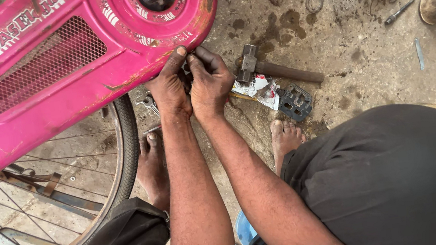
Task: The person is repairing a pink bicycle by tightening a bolt on the chain guard using a screwdriver and hammer. They repeatedly adjust the bolt and use tools to secure it in place.
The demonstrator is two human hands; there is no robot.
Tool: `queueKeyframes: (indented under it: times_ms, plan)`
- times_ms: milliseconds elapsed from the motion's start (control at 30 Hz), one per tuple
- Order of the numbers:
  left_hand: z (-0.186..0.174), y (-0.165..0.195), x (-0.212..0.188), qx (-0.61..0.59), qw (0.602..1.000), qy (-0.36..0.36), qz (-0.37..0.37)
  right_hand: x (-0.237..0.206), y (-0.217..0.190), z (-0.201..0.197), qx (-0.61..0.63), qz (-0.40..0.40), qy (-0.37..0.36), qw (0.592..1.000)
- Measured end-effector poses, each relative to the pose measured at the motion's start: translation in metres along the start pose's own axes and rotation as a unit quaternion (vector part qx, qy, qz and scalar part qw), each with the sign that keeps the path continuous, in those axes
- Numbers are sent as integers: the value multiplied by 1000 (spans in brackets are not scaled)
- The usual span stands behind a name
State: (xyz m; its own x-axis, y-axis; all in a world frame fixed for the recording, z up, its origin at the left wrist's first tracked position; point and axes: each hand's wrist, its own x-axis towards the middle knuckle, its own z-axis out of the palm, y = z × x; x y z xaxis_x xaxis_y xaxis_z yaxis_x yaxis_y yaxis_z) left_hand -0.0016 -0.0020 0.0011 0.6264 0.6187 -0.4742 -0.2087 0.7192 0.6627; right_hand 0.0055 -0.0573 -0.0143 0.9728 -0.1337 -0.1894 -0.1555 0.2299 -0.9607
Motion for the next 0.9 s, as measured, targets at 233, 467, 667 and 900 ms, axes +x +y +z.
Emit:
queueKeyframes:
  times_ms: [233,467,667,900]
  plan:
    - [-1,-12,6,32,998,42,17,17,-8,-9,9,36,-49,998]
    - [-26,11,-49,295,950,86,51,23,-26,1,78,45,-45,995]
    - [-33,118,-116,362,920,132,77,5,-56,4,178,199,28,963]
    - [1,303,-264,202,931,88,292,-20,-129,19,323,169,-53,930]
